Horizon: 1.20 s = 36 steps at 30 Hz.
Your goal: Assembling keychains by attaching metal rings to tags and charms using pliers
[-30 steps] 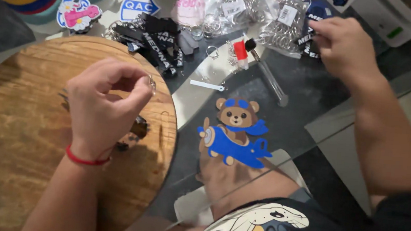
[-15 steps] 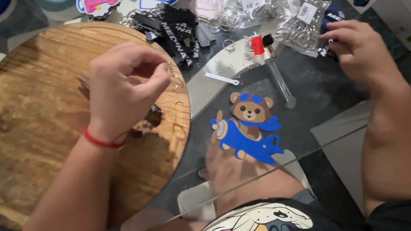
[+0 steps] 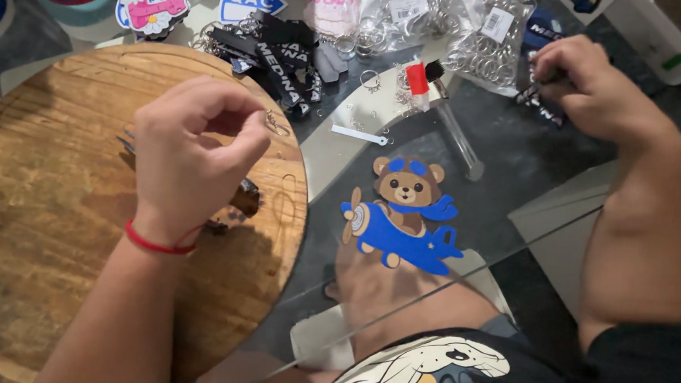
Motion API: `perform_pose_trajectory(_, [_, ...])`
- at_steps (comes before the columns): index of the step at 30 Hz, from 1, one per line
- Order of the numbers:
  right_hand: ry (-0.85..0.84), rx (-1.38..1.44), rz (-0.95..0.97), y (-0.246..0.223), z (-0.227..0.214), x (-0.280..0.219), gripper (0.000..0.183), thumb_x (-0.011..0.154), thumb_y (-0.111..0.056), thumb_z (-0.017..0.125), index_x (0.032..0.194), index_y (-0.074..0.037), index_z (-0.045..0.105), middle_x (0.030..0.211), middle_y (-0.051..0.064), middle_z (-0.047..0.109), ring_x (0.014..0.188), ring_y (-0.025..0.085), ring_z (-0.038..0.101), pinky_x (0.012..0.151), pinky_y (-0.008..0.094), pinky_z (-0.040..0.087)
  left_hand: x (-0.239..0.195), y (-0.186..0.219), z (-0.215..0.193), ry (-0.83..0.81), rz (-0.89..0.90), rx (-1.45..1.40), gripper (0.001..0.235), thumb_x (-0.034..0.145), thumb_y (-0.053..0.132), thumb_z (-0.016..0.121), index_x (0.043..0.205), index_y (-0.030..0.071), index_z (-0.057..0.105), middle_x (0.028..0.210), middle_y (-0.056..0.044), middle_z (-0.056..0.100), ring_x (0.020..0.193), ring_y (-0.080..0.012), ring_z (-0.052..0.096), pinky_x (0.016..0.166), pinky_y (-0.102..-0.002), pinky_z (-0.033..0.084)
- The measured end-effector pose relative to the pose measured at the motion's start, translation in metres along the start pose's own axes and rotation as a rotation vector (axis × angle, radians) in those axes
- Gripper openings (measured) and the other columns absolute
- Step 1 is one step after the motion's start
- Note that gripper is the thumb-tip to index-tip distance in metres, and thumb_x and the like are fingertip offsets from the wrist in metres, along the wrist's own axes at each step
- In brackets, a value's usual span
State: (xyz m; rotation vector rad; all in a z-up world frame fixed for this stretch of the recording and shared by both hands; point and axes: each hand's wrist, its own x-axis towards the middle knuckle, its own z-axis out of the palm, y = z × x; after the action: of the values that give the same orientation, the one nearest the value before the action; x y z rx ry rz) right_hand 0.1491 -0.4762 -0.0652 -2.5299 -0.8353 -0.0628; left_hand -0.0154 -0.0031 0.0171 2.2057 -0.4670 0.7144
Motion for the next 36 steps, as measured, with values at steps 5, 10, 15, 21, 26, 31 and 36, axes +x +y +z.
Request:
perform_pose_trajectory(5, [0.039,0.049,0.150,-0.009,-0.002,-0.006,0.038,0.086,0.019,0.053,0.112,-0.007,0.062,0.114,0.015,0.052,0.107,0.027,0.052,0.093,0.035,0.045,0.000,-0.002,0.000,0.010,0.026,-0.004,0.008,0.084,-0.003,0.068,0.080,0.004,0.070,0.080,-0.006,0.069,0.073,-0.0162,0.062,0.067,-0.028,0.048])
perform_pose_trajectory(10, [0.378,0.354,-0.020,-0.041,-0.007,-0.006,0.017,0.108,0.017,0.067,0.116,0.004,0.059,0.114,0.018,0.061,0.101,0.024,0.063,0.088,0.030,0.051,0.001,0.003,-0.001,0.029,0.009,-0.018,0.009,0.082,-0.002,0.066,0.081,0.005,0.071,0.079,-0.004,0.068,0.071,-0.0142,0.060,0.063,-0.026,0.047])
perform_pose_trajectory(15, [0.577,0.782,-0.045,-0.145,0.006,0.042,0.040,0.084,0.008,0.086,0.111,-0.006,0.060,0.102,0.007,0.064,0.088,0.011,0.063,0.074,0.022,0.054,0.001,0.004,-0.001,0.049,0.002,-0.053,0.010,0.082,-0.003,0.066,0.082,0.006,0.070,0.078,-0.004,0.066,0.068,-0.0122,0.059,0.062,-0.023,0.051])
perform_pose_trajectory(21, [0.115,1.412,0.044,-0.245,0.035,0.091,0.015,0.084,-0.002,0.076,0.097,-0.001,0.070,0.072,0.005,0.062,0.062,0.011,0.057,0.060,0.017,0.046,0.000,0.001,0.001,0.117,0.096,-0.025,0.008,0.081,0.000,0.067,0.082,0.008,0.066,0.080,-0.004,0.066,0.070,-0.0170,0.060,0.069,-0.029,0.049])
perform_pose_trajectory(26, [0.075,1.473,0.061,-0.250,0.058,0.081,0.016,0.108,-0.020,0.050,0.109,-0.005,0.055,0.107,0.028,0.070,0.076,0.029,0.075,0.065,0.030,0.066,-0.001,0.003,0.006,0.087,0.056,-0.085,0.006,0.084,0.003,0.067,0.083,0.009,0.066,0.079,-0.002,0.064,0.070,-0.0143,0.061,0.068,-0.026,0.051])
perform_pose_trajectory(31, [0.157,1.492,0.119,-0.253,0.050,0.077,0.011,0.094,0.003,0.065,0.102,-0.005,0.066,0.102,0.019,0.073,0.078,0.019,0.073,0.077,0.023,0.065,-0.003,0.005,0.012,0.101,0.096,0.002,0.010,0.084,0.002,0.067,0.080,0.011,0.064,0.077,0.000,0.062,0.069,-0.0152,0.059,0.067,-0.028,0.048])
perform_pose_trajectory(36, [0.140,1.360,0.090,-0.263,0.058,0.067,0.010,0.093,0.000,0.067,0.103,-0.001,0.067,0.092,0.014,0.072,0.077,0.021,0.073,0.070,0.029,0.067,-0.004,0.009,0.014,0.088,0.132,0.060,0.012,0.085,0.000,0.069,0.081,0.010,0.063,0.079,-0.001,0.063,0.070,-0.0166,0.059,0.066,-0.029,0.048])
